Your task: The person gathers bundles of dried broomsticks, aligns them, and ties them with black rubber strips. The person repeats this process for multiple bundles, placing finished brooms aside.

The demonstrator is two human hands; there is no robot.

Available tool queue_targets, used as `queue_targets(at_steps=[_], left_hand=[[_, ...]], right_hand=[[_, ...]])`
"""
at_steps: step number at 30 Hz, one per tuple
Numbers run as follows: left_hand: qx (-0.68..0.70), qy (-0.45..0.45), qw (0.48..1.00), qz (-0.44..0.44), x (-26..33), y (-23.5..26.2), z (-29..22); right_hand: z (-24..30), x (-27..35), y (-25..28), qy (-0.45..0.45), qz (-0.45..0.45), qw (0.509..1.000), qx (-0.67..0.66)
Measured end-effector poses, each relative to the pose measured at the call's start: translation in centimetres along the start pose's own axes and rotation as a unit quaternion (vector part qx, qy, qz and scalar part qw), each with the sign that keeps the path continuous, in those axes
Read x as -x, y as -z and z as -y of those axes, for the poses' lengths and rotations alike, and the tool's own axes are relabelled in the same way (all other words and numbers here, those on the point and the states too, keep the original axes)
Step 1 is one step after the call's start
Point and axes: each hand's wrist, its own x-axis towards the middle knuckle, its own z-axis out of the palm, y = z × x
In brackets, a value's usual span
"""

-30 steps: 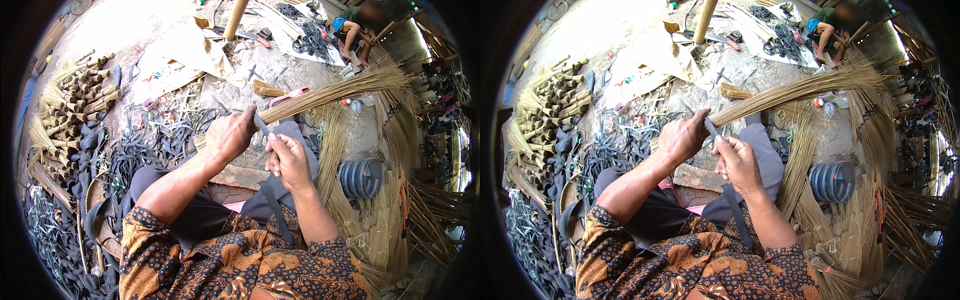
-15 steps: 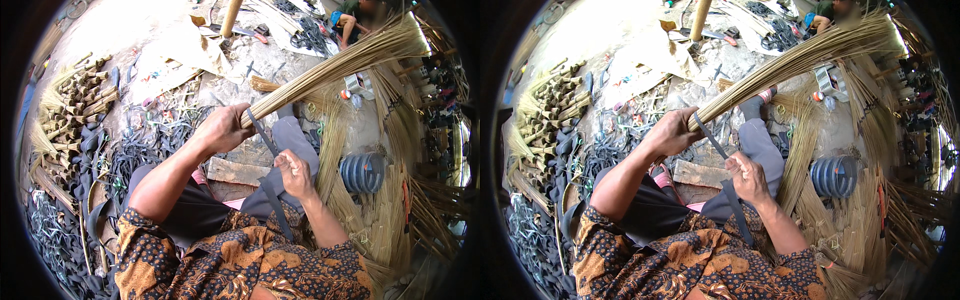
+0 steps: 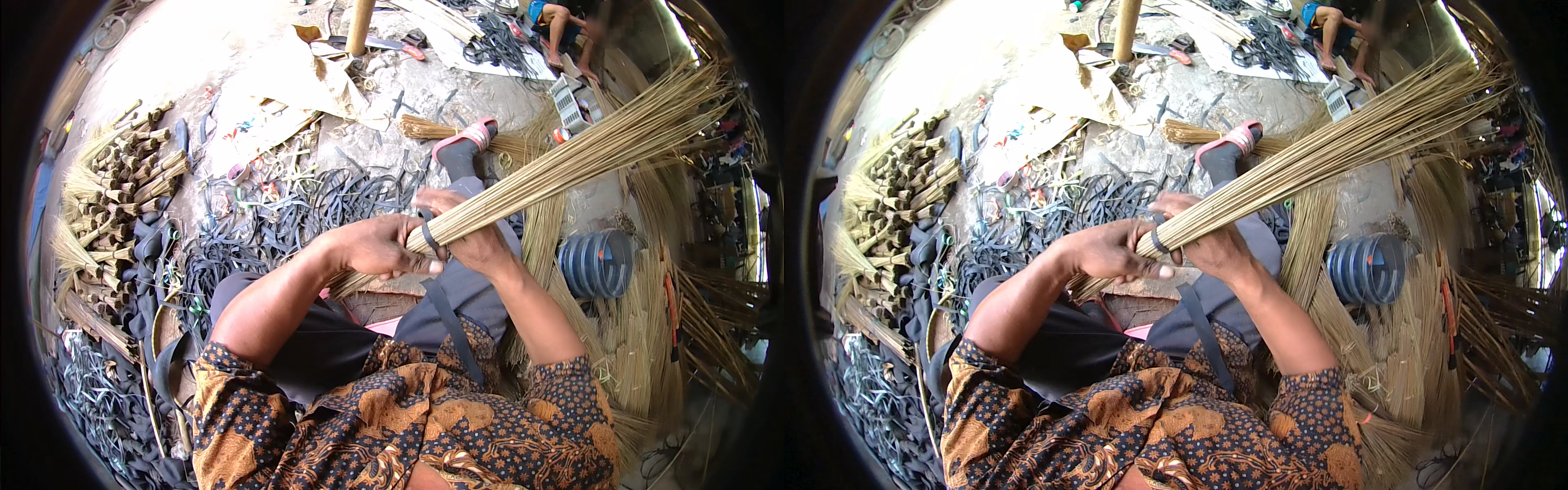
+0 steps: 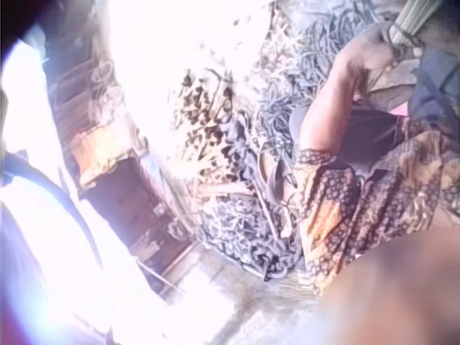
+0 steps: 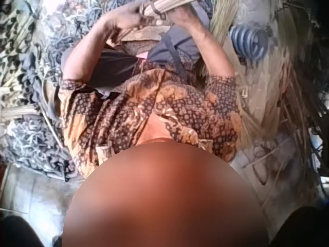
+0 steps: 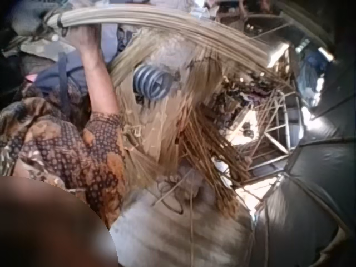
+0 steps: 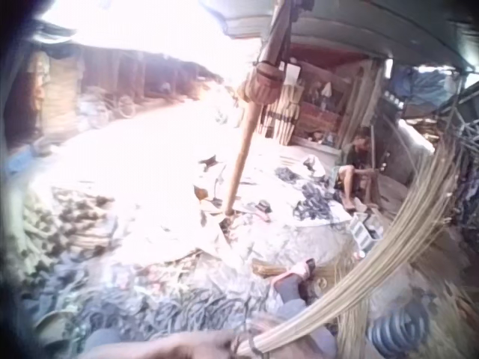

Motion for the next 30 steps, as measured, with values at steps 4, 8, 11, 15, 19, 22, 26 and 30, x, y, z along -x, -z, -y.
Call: queue_targets(at_steps=[4, 8, 11, 15, 19, 22, 26, 30], left_hand=[[-0.373, 0.044, 0.88, -0.29, -1.1, 0.3, 1.1], [-0.412, 0.046, 0.836, -0.359, -2.1, -0.5, 2.1], [-0.436, 0.026, 0.827, -0.354, -2.5, -0.5, 2.7], [-0.436, 0.051, 0.819, -0.371, -2.6, -0.1, 3.6], [-0.427, 0.037, 0.815, -0.39, -2.6, 0.3, 3.7], [-0.421, 0.031, 0.823, -0.382, -2.7, 0.3, 3.4], [-0.441, 0.056, 0.806, -0.39, -2.8, 0.5, 3.1], [-0.427, 0.056, 0.804, -0.409, -3.1, 1.1, 3.2]], right_hand=[[2.7, -1.5, 2.7, -0.363, 0.196, 0.91, 0.051], [3.7, -3.8, 1.2, -0.436, 0.082, 0.895, -0.048], [1.9, -5.1, -0.9, -0.417, 0.126, 0.898, -0.066], [0.6, -3.7, -1.6, -0.449, 0.05, 0.842, -0.295], [0.7, -2.4, -1.7, -0.472, 0.048, 0.814, -0.335], [0.9, -1.9, -2.4, -0.474, 0.041, 0.8, -0.365], [1.7, -0.5, -3.2, -0.45, -0.003, 0.828, -0.336], [3.5, 1.0, -3.2, -0.501, -0.042, 0.79, -0.351]])
